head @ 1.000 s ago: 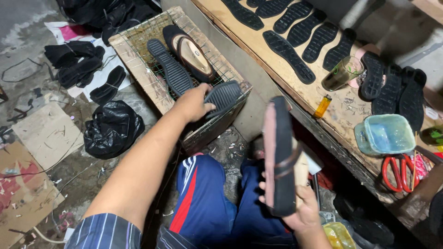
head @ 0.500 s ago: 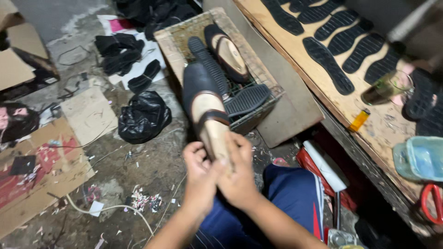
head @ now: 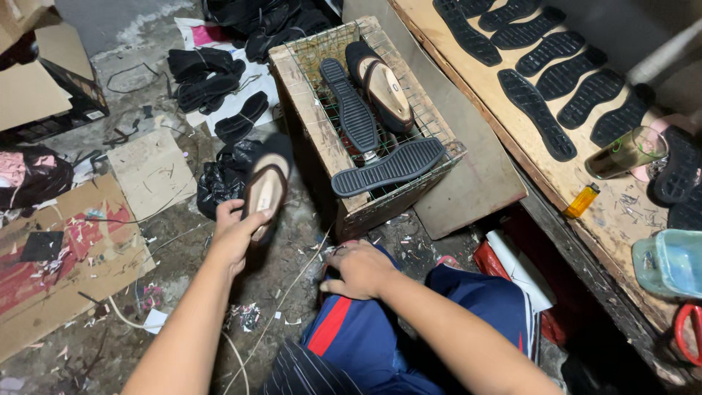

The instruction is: The person sits on the floor and scrapes the edge of a rubber sole with a knife, then applies adhesive from a container onto the pink bottom of a shoe upper. They align the rubber sole onto the glued shoe, press the pieces together firmly, and set the assembled shoe on a rack with other finished pairs.

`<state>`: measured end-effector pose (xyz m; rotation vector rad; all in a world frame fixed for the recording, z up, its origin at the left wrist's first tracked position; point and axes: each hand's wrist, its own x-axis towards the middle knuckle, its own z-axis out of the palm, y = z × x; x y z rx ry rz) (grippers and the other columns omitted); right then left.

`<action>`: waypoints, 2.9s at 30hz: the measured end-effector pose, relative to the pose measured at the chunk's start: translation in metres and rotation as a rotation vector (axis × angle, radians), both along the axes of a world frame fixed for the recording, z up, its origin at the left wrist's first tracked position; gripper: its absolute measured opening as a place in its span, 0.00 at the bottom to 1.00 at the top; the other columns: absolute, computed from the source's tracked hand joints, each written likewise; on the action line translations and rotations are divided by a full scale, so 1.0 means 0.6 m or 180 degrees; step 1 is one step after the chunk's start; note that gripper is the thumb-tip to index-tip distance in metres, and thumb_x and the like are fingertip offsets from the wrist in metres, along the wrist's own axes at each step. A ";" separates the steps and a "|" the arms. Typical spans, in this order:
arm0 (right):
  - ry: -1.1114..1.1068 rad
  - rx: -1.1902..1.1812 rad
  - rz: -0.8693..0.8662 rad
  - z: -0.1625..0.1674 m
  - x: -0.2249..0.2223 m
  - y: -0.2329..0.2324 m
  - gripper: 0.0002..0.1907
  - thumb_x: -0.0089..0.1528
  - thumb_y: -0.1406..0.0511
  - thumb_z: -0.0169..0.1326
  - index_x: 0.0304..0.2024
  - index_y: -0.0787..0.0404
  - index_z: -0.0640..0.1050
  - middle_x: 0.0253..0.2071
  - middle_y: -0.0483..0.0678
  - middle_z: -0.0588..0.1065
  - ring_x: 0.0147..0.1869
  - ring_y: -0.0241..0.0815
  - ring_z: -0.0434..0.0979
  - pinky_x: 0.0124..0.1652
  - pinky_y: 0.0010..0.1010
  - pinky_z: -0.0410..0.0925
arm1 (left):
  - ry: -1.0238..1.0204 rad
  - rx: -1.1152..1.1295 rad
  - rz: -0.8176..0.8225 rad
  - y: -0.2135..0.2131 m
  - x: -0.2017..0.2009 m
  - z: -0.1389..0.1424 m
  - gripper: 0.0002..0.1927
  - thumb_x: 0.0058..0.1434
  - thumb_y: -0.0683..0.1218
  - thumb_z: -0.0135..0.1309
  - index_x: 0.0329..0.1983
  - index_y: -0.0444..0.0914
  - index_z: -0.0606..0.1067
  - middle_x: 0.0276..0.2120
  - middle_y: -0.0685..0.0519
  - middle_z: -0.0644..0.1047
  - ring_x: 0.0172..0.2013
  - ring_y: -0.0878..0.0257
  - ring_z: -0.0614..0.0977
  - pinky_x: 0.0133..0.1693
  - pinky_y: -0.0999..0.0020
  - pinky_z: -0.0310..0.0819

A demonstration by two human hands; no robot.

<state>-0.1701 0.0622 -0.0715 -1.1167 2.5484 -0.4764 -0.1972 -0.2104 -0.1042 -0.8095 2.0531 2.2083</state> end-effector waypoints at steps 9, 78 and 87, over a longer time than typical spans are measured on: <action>0.0159 -0.1283 -0.0479 -0.028 -0.019 0.018 0.18 0.63 0.54 0.53 0.41 0.61 0.80 0.43 0.55 0.80 0.52 0.58 0.77 0.52 0.47 0.68 | -0.0156 -0.0102 -0.1267 0.029 -0.163 -0.070 0.42 0.45 0.48 0.69 0.61 0.33 0.63 0.48 0.44 0.76 0.46 0.57 0.79 0.45 0.64 0.76; 0.0292 -0.1416 -0.1159 -0.037 -0.018 0.055 0.09 0.60 0.61 0.54 0.36 0.59 0.80 0.36 0.52 0.79 0.44 0.56 0.78 0.49 0.44 0.70 | 0.0037 0.0821 -0.1307 0.120 -0.286 -0.136 0.28 0.55 0.38 0.60 0.58 0.31 0.65 0.38 0.47 0.80 0.34 0.62 0.81 0.34 0.68 0.74; 0.0322 -0.1395 -0.1152 -0.042 -0.019 0.054 0.10 0.60 0.61 0.54 0.38 0.59 0.80 0.38 0.52 0.80 0.45 0.55 0.78 0.50 0.44 0.70 | 0.0050 0.0679 -0.1320 0.124 -0.284 -0.121 0.29 0.54 0.39 0.61 0.57 0.31 0.64 0.41 0.46 0.81 0.38 0.61 0.83 0.40 0.68 0.79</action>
